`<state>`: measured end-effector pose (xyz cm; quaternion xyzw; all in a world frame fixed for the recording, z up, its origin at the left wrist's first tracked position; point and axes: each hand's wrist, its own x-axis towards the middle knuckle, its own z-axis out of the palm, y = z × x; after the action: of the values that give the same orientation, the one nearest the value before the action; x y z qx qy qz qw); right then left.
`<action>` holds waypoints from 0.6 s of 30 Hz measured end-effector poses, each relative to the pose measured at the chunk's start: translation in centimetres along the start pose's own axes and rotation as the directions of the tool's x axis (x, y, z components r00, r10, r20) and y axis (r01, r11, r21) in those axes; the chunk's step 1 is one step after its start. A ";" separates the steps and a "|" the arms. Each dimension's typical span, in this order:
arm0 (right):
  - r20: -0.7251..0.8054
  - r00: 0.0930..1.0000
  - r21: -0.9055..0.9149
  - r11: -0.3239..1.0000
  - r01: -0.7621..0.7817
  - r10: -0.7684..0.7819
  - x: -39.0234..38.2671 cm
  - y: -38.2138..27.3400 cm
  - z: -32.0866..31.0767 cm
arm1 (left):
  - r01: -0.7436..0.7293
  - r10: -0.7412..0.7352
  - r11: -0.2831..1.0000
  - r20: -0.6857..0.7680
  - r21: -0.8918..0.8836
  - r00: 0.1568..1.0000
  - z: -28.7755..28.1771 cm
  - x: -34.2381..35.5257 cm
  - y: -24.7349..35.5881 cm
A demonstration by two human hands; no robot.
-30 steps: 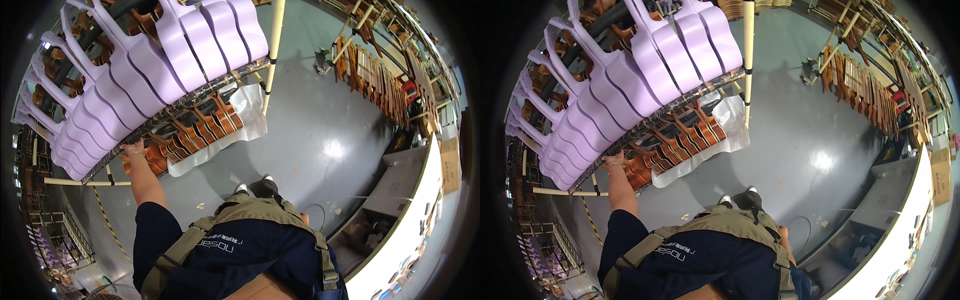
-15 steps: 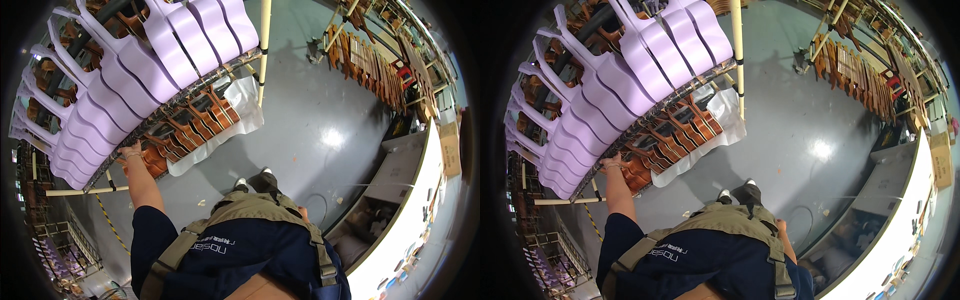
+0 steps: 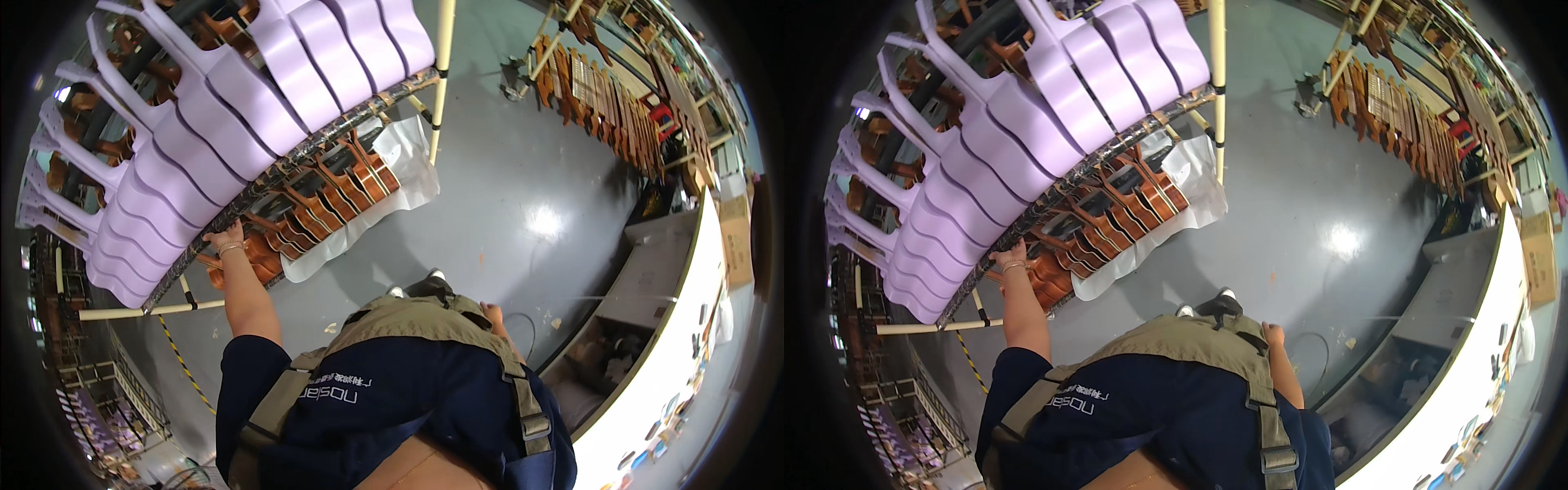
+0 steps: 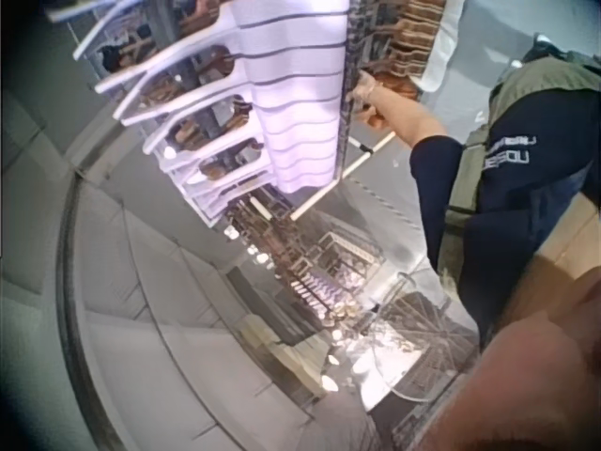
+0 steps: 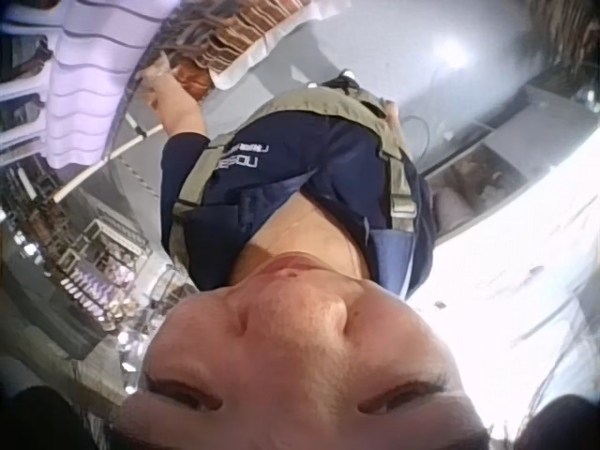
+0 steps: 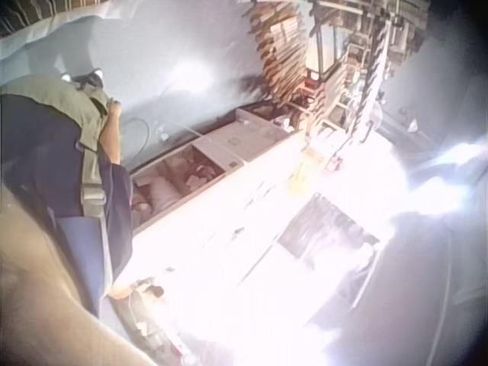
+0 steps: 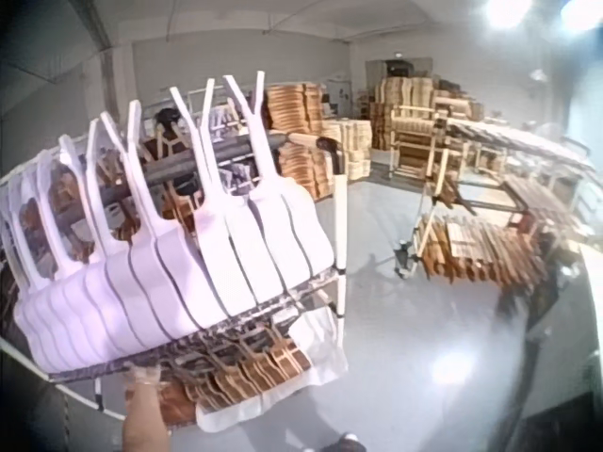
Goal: The person retrieves a purple guitar body from a rack and places it on a workbench. They then use a small tool to scrape and apply a substance from a small container onto the guitar's surface, focusing on the neck and body areas.
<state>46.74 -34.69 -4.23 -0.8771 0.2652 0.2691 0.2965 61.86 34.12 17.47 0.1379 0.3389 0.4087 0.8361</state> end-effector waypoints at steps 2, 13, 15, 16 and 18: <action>0.004 1.000 0.080 0.997 -0.018 0.018 -0.4 -0.8 -0.3 | 0.004 -0.004 1.000 -0.026 0.013 1.000 -0.1 0.8 0.3; 0.023 0.979 0.351 0.915 -0.199 0.204 -1.6 2.5 1.8 | -0.029 0.040 0.996 -0.138 0.082 0.990 -0.2 3.2 0.7; 0.025 0.980 0.372 0.908 -0.194 0.199 -2.0 3.1 2.3 | -0.014 0.020 0.998 -0.100 0.056 0.995 -0.4 4.1 0.6; 0.024 0.979 0.384 0.903 -0.194 0.201 -2.2 3.4 2.6 | -0.008 0.013 0.998 -0.090 0.056 0.996 -0.4 4.6 0.6; 0.011 0.977 0.400 0.895 -0.199 0.213 -2.3 4.3 3.3 | 0.006 -0.002 0.999 -0.080 0.054 0.997 -0.4 4.7 0.3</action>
<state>41.37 -34.74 -6.65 -0.7696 0.4106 0.2249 0.4342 63.45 37.90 15.17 0.1432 0.3831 0.4029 0.8188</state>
